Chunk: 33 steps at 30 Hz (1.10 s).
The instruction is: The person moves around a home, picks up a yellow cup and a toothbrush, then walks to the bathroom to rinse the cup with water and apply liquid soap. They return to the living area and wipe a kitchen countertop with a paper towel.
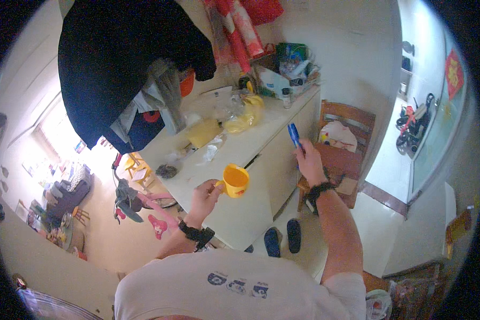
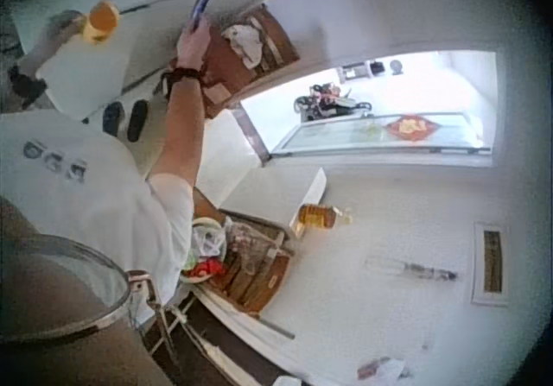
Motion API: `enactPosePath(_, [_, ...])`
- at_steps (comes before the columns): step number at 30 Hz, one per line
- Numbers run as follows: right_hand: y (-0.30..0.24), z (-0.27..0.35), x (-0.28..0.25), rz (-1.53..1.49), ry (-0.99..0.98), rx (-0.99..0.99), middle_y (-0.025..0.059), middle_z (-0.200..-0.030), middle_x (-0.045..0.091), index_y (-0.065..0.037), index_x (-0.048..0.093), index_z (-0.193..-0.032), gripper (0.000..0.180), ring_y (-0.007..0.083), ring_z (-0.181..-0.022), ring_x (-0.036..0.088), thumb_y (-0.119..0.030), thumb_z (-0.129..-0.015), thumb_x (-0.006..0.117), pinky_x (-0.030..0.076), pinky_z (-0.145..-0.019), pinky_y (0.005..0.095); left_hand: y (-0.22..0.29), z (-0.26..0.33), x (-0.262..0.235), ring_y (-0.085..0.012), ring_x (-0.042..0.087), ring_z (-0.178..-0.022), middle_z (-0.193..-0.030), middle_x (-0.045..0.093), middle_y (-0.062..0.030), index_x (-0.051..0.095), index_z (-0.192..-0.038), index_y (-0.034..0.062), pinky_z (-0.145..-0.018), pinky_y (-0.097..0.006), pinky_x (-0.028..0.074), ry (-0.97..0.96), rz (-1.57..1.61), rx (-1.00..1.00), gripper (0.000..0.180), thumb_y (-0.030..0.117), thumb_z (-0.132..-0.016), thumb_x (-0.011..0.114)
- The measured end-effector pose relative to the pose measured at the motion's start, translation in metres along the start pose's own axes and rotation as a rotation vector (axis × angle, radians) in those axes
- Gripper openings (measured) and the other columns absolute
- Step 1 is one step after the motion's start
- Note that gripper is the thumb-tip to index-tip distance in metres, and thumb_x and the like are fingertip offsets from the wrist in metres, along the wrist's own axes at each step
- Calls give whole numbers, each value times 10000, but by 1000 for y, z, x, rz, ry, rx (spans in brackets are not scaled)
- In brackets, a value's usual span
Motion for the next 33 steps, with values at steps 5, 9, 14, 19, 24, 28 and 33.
enactPosePath(5, [-18,-87,48,-31,-116,81,161,-878,665,-56,547,-1168,258,282,-781,665,-143,-926,558,513,-711,379,-15,-15,-17,-136,548,-541,-637,605,-99,662,-990,3,-526,-285,443,79,55,29,233,217,-899,655])
enactPosePath(9, [-29,-123,82,-150,-114,-80,148,-861,666,-46,553,-1165,269,271,-760,657,-145,-916,574,505,-691,372,-20,-13,-25,-141,551,-554,-660,618,-90,662,-985,16,-533,-284,441,130,-66,-28,215,215,-903,649])
enactPosePath(14, [-34,-130,128,-135,-257,-108,147,-844,657,-49,558,-1161,266,259,-776,657,-147,-914,577,498,-677,367,-19,0,-21,-55,507,-598,-682,600,-22,650,-959,-14,-535,-228,411,183,-75,-25,194,176,-922,635])
enactPosePath(19, [-29,-131,149,-323,-449,-1,106,-764,618,-52,554,-1156,246,177,-564,622,-130,-923,565,509,-430,317,-7,13,0,-129,549,-559,-648,601,-72,646,-1003,-9,-531,-273,435,358,19,-250,234,200,-899,658])
enactPosePath(24, [-13,-134,136,-431,-481,-70,93,-813,654,-31,548,-1146,235,139,-580,612,-126,-930,562,504,-444,314,3,-3,44,-79,504,-563,-668,592,-25,638,-1015,-12,-514,-237,415,335,-49,-215,227,196,-922,634])
enactPosePath(28, [10,-124,87,-340,-533,25,74,-795,664,-46,557,-1138,235,150,-570,604,-163,-935,565,477,-475,310,4,-25,94,-57,484,-578,-718,584,-9,627,-1027,-6,-516,-220,410,292,56,-243,212,185,-935,618])
enactPosePath(33, [23,-97,10,-88,-422,30,125,-819,648,-65,575,-1132,258,222,-612,628,-215,-923,586,504,-573,364,0,-50,132,-56,473,-579,-689,562,-2,629,-1014,9,-515,-223,405,36,156,-141,181,170,-932,622])
Point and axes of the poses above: each hand's wrist, its own z-axis away from the middle knuckle, its own x-axis out of the palm, y = z × x, the point moved 3 cm from there along -z, towards the middle knuckle
